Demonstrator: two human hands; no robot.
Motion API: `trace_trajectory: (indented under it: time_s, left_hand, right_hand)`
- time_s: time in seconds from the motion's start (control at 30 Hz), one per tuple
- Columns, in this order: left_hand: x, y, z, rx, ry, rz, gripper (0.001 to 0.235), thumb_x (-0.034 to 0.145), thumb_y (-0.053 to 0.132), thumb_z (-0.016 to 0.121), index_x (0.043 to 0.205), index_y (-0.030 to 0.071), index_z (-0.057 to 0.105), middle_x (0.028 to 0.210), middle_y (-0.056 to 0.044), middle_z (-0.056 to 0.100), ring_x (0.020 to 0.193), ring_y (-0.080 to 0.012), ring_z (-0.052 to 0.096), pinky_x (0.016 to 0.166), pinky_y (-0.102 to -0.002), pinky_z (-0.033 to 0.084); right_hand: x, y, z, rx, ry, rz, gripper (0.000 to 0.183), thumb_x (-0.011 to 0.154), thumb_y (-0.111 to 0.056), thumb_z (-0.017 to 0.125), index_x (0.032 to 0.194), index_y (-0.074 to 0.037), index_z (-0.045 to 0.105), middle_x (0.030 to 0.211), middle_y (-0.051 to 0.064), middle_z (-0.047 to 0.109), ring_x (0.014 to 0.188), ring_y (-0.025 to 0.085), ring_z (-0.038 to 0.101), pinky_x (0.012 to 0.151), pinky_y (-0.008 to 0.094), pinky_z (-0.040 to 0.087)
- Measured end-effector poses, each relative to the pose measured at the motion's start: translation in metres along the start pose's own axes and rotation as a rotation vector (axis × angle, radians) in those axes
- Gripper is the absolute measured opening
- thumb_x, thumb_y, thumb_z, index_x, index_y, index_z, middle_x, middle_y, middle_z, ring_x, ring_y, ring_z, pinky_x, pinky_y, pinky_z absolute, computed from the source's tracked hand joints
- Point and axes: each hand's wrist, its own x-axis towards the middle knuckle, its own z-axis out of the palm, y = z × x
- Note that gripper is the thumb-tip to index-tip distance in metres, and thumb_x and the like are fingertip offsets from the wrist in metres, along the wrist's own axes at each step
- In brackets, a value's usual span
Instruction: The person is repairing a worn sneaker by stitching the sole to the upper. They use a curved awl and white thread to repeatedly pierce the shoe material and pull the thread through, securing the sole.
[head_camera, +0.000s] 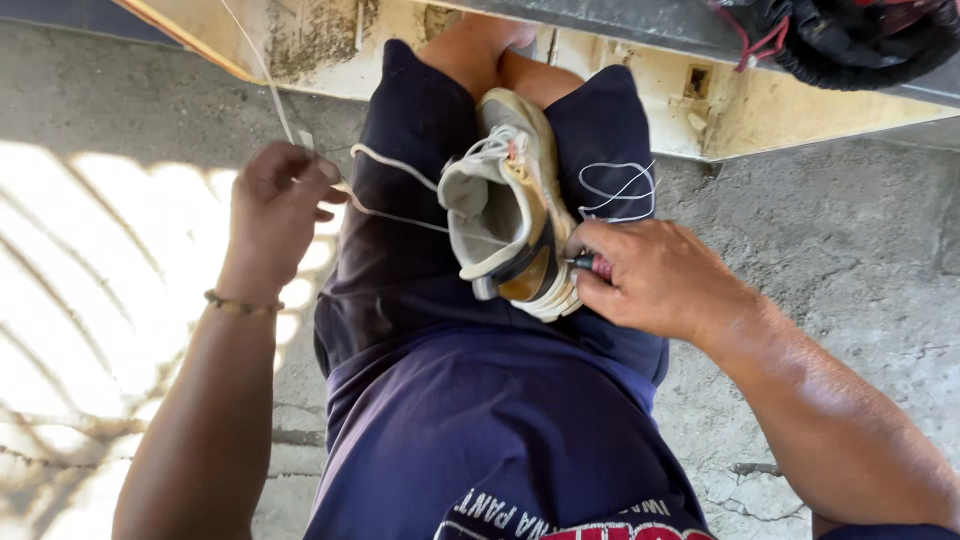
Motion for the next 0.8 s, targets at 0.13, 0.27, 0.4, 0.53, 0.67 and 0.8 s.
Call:
trace_trajectory:
  time_s: [0.13, 0.27, 0.4, 0.53, 0.67, 0.8]
  left_hand:
    - [-0.031, 0.034, 0.014, 0.630, 0.095, 0.155, 0.050, 0.104, 0.018, 0.089, 0.135, 0.003, 0.053, 0.125, -0.021, 0.065, 0.105, -0.0475, 0.082, 0.083, -0.067, 0.068]
    - [-0.041, 0.038, 0.050, 0.668, -0.011, 0.747, 0.026, 0.097, 0.015, 0.088, 0.120, 0.009, 0.076, 0.118, -0.016, 0.068, 0.114, -0.0468, 0.073, 0.093, -0.054, 0.063]
    - [-0.034, 0.021, 0.067, 0.672, -0.211, 0.688, 0.008, 0.095, 0.025, 0.088, 0.101, 0.020, 0.086, 0.105, -0.007, 0.069, 0.107, -0.0383, 0.070, 0.094, -0.047, 0.059]
    - [-0.018, 0.009, 0.053, 0.584, -0.238, 0.707, 0.009, 0.098, 0.022, 0.086, 0.098, 0.013, 0.081, 0.102, -0.013, 0.070, 0.106, -0.0435, 0.070, 0.096, -0.053, 0.055]
    - [-0.019, 0.026, 0.030, 0.976, 0.047, 0.538, 0.030, 0.093, 0.018, 0.080, 0.119, 0.012, 0.068, 0.118, -0.020, 0.062, 0.107, -0.0504, 0.071, 0.084, -0.059, 0.064]
    - [-0.036, 0.033, 0.050, 0.763, -0.029, 0.836, 0.036, 0.091, 0.013, 0.083, 0.128, 0.014, 0.082, 0.127, -0.015, 0.069, 0.120, -0.0450, 0.072, 0.103, -0.050, 0.057]
  right_hand:
    - [-0.006, -0.003, -0.001, 0.047, -0.001, 0.094, 0.045, 0.088, -0.041, 0.079, 0.129, -0.025, 0.070, 0.094, 0.011, 0.087, 0.100, 0.048, 0.081, 0.087, 0.066, 0.061]
    - [-0.009, 0.002, 0.001, -0.033, 0.046, 0.037, 0.034, 0.094, -0.045, 0.076, 0.121, -0.024, 0.076, 0.096, 0.015, 0.086, 0.101, 0.049, 0.082, 0.090, 0.066, 0.063]
    - [-0.011, 0.001, 0.000, -0.021, 0.046, 0.015, 0.031, 0.095, -0.042, 0.076, 0.120, -0.023, 0.077, 0.095, 0.012, 0.087, 0.099, 0.044, 0.083, 0.088, 0.060, 0.065]
    - [-0.010, 0.004, 0.001, 0.029, 0.033, 0.033, 0.032, 0.095, -0.042, 0.077, 0.122, -0.026, 0.078, 0.099, 0.014, 0.088, 0.105, 0.045, 0.083, 0.092, 0.062, 0.063]
    - [-0.010, 0.005, 0.005, 0.029, 0.050, 0.029, 0.032, 0.095, -0.042, 0.078, 0.122, -0.025, 0.078, 0.099, 0.013, 0.087, 0.105, 0.044, 0.082, 0.092, 0.062, 0.064]
    - [-0.009, 0.005, 0.003, 0.024, 0.044, 0.035, 0.032, 0.096, -0.043, 0.077, 0.124, -0.026, 0.076, 0.102, 0.012, 0.087, 0.107, 0.042, 0.083, 0.093, 0.061, 0.063]
